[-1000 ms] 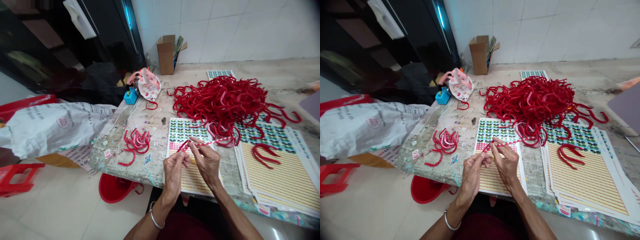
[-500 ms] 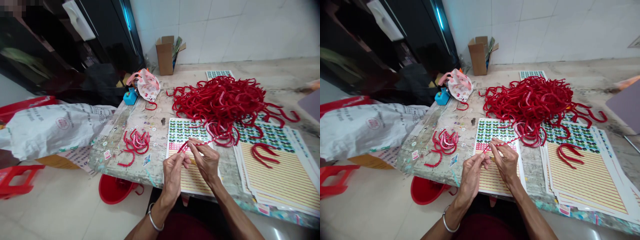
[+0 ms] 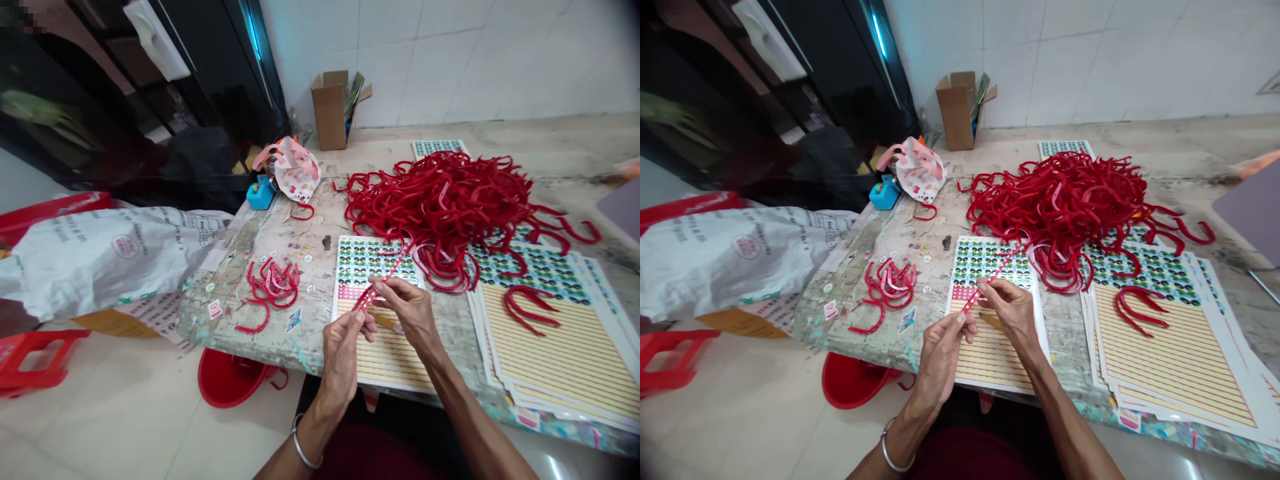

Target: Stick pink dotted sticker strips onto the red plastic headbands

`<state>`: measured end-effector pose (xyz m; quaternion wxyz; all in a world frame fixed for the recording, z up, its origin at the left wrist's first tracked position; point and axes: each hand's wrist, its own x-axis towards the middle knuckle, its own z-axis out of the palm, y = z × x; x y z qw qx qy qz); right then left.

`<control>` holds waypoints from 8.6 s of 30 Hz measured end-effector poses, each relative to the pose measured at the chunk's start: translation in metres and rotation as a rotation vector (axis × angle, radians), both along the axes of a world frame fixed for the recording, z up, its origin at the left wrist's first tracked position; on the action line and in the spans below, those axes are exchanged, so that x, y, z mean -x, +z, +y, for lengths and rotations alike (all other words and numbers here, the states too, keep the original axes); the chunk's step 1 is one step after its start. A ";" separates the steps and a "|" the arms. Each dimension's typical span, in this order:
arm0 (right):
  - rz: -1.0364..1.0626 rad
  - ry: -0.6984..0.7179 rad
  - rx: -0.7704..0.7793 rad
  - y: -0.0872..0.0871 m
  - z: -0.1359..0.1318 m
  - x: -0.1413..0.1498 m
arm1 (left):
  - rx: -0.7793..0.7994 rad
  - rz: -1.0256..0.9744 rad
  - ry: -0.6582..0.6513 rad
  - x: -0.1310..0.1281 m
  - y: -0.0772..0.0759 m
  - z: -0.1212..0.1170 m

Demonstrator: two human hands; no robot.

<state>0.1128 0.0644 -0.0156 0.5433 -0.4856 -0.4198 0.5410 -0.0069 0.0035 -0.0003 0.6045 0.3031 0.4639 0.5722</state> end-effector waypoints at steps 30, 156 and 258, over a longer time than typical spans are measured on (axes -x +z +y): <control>-0.174 0.129 -0.146 0.015 -0.027 -0.011 | -0.037 0.194 -0.470 0.019 0.018 -0.002; -0.023 0.208 0.059 0.014 -0.024 -0.001 | -0.284 0.363 -0.367 0.028 -0.013 -0.020; -1.273 0.504 -0.680 -0.047 0.047 0.020 | 0.114 0.446 0.181 0.038 -0.065 0.057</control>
